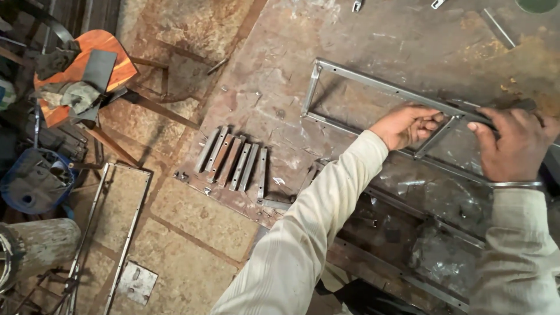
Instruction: Welding and assembling metal pieces to form a rectangular frame structure on a workbench.
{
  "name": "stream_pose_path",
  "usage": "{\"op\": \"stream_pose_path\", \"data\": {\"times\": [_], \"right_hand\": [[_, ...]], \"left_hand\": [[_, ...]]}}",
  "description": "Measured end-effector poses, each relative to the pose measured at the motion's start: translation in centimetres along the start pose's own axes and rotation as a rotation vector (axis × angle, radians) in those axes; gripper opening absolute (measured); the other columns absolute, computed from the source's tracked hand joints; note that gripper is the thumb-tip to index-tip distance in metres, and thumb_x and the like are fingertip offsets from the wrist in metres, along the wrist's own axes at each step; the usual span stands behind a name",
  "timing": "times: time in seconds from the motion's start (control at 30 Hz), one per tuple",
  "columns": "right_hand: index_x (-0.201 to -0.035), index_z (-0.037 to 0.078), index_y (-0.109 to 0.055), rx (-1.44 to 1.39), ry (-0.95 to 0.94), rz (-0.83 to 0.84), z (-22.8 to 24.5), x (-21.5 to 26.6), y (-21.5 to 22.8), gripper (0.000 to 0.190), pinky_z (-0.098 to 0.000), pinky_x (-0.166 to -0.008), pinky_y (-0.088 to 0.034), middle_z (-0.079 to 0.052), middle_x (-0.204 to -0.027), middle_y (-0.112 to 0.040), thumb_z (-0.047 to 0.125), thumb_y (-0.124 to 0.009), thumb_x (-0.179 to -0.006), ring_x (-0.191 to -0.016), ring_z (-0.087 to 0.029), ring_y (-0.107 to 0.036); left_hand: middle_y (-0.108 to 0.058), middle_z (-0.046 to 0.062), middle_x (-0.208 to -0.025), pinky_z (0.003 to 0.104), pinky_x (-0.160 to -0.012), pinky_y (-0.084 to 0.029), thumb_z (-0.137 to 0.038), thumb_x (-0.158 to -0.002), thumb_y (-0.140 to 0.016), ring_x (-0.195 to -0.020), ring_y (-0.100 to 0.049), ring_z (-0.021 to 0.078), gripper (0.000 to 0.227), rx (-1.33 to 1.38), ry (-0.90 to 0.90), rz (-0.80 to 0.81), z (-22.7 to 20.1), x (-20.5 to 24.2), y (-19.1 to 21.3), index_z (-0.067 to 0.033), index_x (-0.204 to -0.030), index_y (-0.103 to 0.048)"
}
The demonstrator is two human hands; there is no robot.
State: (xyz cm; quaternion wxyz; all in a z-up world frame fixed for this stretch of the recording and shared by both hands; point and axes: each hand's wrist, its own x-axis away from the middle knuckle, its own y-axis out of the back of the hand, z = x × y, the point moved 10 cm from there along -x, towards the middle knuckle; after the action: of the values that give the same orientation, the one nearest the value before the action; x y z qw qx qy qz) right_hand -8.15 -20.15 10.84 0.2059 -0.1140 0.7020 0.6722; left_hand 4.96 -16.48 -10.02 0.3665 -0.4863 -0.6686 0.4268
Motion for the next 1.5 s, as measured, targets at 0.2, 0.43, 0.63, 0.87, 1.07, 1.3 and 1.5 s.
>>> {"op": "stream_pose_path", "data": {"times": [0.2,0.43,0.63,0.87,1.07,1.3,1.5], "right_hand": [[-0.119,0.014,-0.071,-0.025,-0.016,-0.028,1.2,-1.3,1.7,0.026,-0.043,-0.112,-0.036,-0.006,-0.102,-0.064,0.039,-0.073,-0.11,-0.103,-0.026,-0.058],[-0.119,0.013,-0.075,-0.132,-0.051,-0.064,3.4,-3.0,4.2,0.028,-0.0459,-0.113,-0.036,-0.006,-0.098,-0.064,0.037,-0.075,-0.106,-0.102,-0.027,-0.061],[-0.117,0.013,-0.075,-0.15,-0.073,-0.057,3.3,-3.2,4.4,0.027,-0.0463,-0.113,-0.036,-0.006,-0.096,-0.063,0.036,-0.075,-0.103,-0.105,-0.028,-0.061],[-0.117,0.012,-0.075,-0.148,-0.074,-0.045,3.2,-3.1,4.1,0.027,-0.0466,-0.112,-0.035,-0.006,-0.098,-0.064,0.036,-0.075,-0.103,-0.104,-0.028,-0.061],[-0.117,0.012,-0.075,-0.137,-0.077,-0.046,3.2,-3.0,4.1,0.027,-0.0462,-0.113,-0.035,-0.006,-0.097,-0.063,0.036,-0.075,-0.103,-0.102,-0.028,-0.061],[-0.119,0.012,-0.076,-0.132,-0.072,-0.087,4.3,-2.5,5.5,0.029,-0.047,-0.115,-0.034,-0.006,-0.101,-0.064,0.035,-0.076,-0.102,-0.103,-0.028,-0.061],[-0.119,0.011,-0.075,-0.125,-0.096,-0.108,6.2,-1.0,7.8,0.028,-0.0481,-0.116,-0.034,-0.006,-0.105,-0.065,0.032,-0.077,-0.101,-0.106,-0.027,-0.061]], "left_hand": [[-0.072,0.006,-0.097,0.031,-0.067,-0.051,-0.014,-0.095,-0.07,-0.08,-0.063,0.0153,0.015,-0.068,0.003,-0.092,-1.6,3.1,-2.6,-0.004,-0.106,-0.069],[-0.07,0.009,-0.095,0.028,-0.06,-0.046,-0.009,-0.098,-0.065,-0.074,-0.06,0.0148,0.012,0.039,0.017,-0.044,-2.2,3.8,-3.5,-0.0007,-0.107,-0.067],[-0.068,0.009,-0.093,0.027,-0.058,-0.044,-0.007,-0.098,-0.063,-0.073,-0.057,0.0141,0.011,0.082,0.015,-0.038,-2.5,4.3,-4.4,0.0004,-0.106,-0.064],[-0.068,0.009,-0.092,0.027,-0.057,-0.044,-0.006,-0.098,-0.063,-0.072,-0.057,0.0142,0.008,0.093,0.007,-0.052,-2.6,4.5,-4.5,-0.0007,-0.104,-0.064],[-0.068,0.01,-0.092,0.027,-0.057,-0.044,-0.005,-0.098,-0.062,-0.072,-0.058,0.0146,0.009,0.077,0.001,-0.074,-2.7,4.3,-4.3,0.0011,-0.104,-0.064],[-0.068,0.008,-0.09,0.027,-0.056,-0.044,-0.005,-0.098,-0.062,-0.071,-0.058,0.0143,0.007,0.091,0.016,-0.094,-2.1,3.7,-2.9,0.0004,-0.101,-0.065],[-0.065,0.002,-0.082,0.025,-0.051,-0.043,-0.011,-0.1,-0.069,-0.067,-0.058,0.012,0.007,0.06,-0.034,-0.09,-3.2,4.9,-5.5,-0.0039,-0.102,-0.067]]}}
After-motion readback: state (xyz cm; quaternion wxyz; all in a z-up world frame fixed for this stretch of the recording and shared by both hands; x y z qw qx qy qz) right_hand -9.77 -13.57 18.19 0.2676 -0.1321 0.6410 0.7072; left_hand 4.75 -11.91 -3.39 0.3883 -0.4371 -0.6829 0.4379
